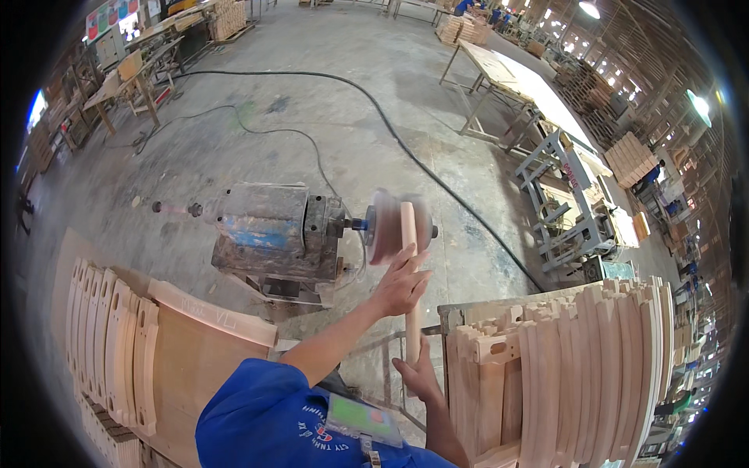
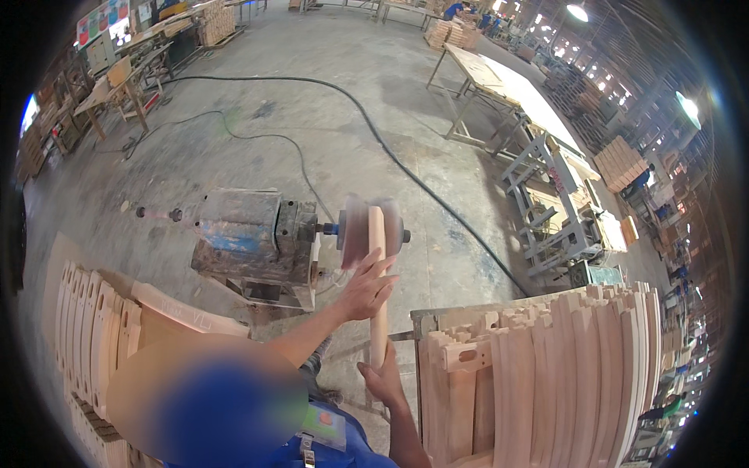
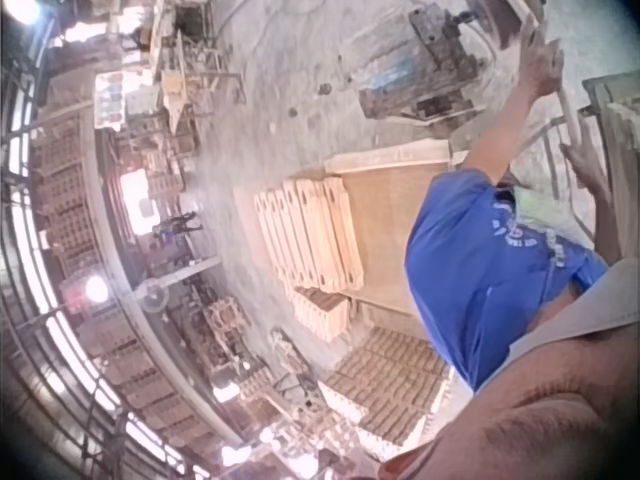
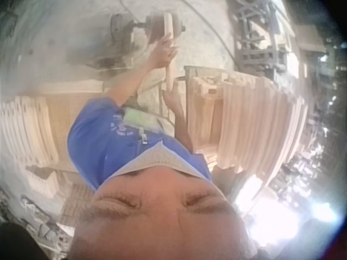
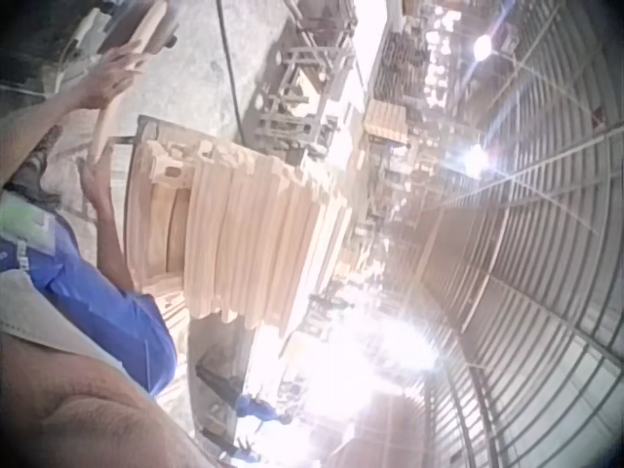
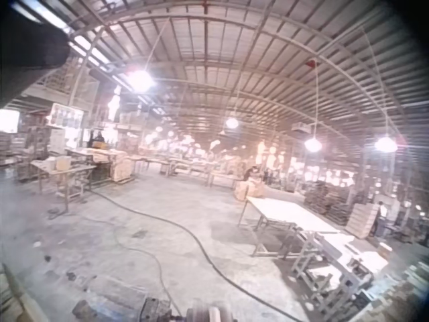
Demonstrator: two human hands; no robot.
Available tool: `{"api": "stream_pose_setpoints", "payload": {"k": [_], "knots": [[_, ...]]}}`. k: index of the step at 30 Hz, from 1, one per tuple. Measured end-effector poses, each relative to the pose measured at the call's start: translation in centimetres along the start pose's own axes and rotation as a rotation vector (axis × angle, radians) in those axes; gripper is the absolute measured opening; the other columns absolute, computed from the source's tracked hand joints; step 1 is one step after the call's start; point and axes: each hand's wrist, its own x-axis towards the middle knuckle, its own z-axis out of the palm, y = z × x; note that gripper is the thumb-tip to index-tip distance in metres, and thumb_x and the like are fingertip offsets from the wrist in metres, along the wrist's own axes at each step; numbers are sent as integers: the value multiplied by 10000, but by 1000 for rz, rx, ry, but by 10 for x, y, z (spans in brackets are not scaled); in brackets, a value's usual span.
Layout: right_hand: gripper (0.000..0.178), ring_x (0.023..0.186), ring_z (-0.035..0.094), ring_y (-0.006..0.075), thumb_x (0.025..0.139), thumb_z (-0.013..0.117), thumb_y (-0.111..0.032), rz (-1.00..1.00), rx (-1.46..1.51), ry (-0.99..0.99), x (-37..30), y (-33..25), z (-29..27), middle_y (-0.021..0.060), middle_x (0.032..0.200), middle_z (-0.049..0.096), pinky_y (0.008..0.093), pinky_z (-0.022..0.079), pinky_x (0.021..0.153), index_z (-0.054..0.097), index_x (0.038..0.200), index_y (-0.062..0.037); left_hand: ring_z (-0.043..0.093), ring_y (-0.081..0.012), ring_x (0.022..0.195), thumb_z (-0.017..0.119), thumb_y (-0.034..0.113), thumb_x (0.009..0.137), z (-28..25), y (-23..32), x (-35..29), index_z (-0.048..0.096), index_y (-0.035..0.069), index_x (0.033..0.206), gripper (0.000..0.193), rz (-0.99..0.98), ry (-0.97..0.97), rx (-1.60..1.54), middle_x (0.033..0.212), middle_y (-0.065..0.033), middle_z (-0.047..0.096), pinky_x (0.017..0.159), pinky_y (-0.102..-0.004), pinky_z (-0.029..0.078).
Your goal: The person repeatedly picks up wooden chair parts and presses them against a rotating sanding wheel to smooth the edges. After sanding each piece, the person places it on a nearby stack of finished parts.
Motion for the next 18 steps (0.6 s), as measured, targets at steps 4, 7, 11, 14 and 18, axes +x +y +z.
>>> {"api": "stream_pose_setpoints", "payload": {"k": [4, 7, 11, 14, 18], "knots": [[894, 925, 679, 243, 929, 798, -185, -113, -185, 135, 7, 6, 17, 155, 1150, 629, 401, 589, 782, 256, 1625, -39, 296, -418, 1607, 563, 227, 1085, -1, -10, 9, 786, 41, 1224, 322, 4, 24, -14, 1581, -145, 565, 1319, -570, 243], [859, 851, 637, 158, 935, 800, -192, -10, -186, 108, 1, -7, 14, 106, 1103, 603, 335, 566, 695, 270, 1595, -45, 315, -417, 1595, 555, 216, 1086, -1, -8, 3, 783, 53, 1221, 311, -2, 23, -9, 1576, -131, 569, 1315, -569, 255], [739, 743, 628, 128, 951, 795, -182, -137, -249, 187, -1, 3, 16, 50, 980, 607, 307, 557, 606, 329, 1511, -59, 321, -415, 1590, 569, 219, 1079, -3, -9, 3, 781, 61, 1226, 302, -7, 46, -24, 1584, -122, 563, 1310, -577, 266], [768, 739, 632, 130, 947, 800, -185, -5, -97, 75, -12, -9, 14, 52, 966, 618, 303, 551, 604, 317, 1530, -57, 312, -418, 1595, 581, 222, 1078, -1, -8, -2, 782, 58, 1225, 298, -25, 45, -59, 1604, -110, 548, 1312, -565, 271], [810, 827, 643, 155, 946, 792, -164, -76, -193, 160, -7, -3, 18, 79, 1032, 617, 334, 560, 665, 295, 1576, -52, 289, -429, 1606, 591, 210, 1077, 0, -8, 0, 777, 62, 1246, 292, -48, 27, -17, 1631, -93, 526, 1318, -544, 276]]}}
